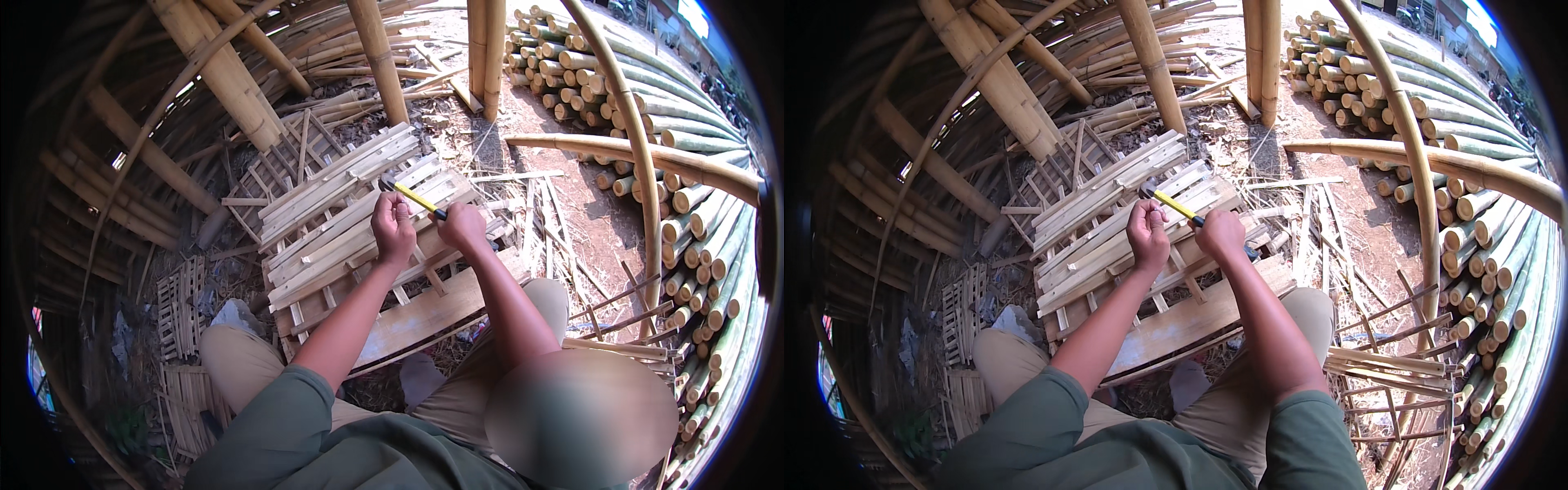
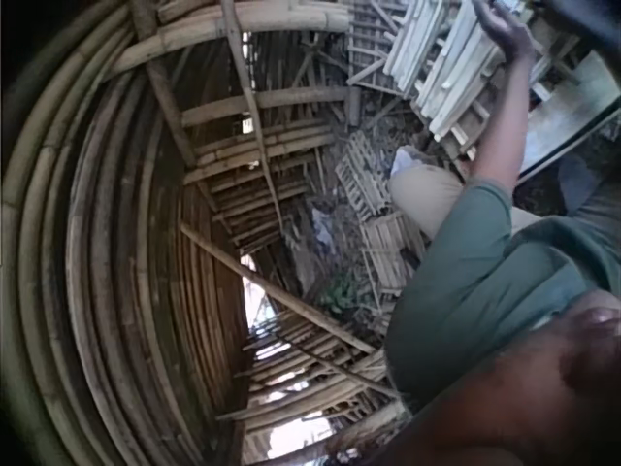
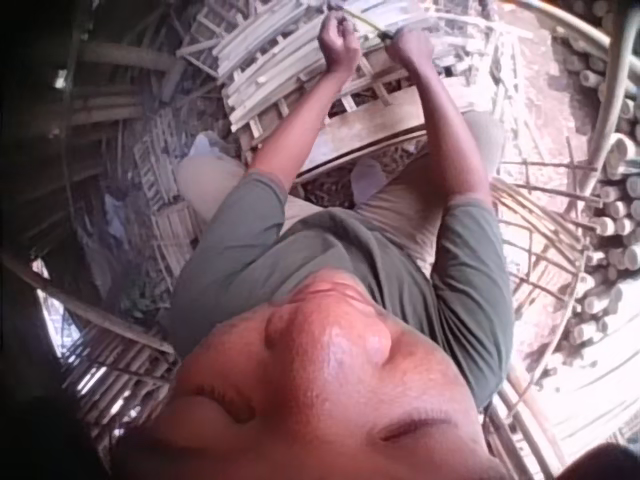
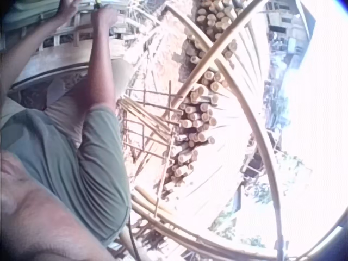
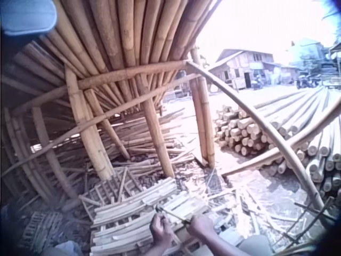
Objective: The person takes nails from a plastic bag and uses a hammer to secure slats onto a bamboo frame while sitting down.
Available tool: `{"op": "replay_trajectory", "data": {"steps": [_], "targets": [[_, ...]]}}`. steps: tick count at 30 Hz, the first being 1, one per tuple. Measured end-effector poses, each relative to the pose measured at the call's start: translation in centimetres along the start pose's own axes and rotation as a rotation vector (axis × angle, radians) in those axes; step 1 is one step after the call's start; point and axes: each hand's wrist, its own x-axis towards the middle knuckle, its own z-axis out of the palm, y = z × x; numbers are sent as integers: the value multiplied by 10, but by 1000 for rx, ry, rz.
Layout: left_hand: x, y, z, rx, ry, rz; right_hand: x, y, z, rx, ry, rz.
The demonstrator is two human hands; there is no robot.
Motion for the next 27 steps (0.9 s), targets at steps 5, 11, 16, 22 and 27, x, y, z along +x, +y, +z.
{"op": "replay_trajectory", "data": {"steps": [5,11,16,22,27], "targets": [[3,-33,13,272,-46,156,10,19,5,61,-15,83],[-8,-46,9,282,-144,-151,11,14,-2,120,-11,118],[-6,-50,11,209,-160,-174,22,30,-22,233,92,184],[-8,-53,9,244,-264,-107,25,45,-43,197,143,282],[-7,-44,10,255,-317,-232,17,38,-56,169,61,370]]}}
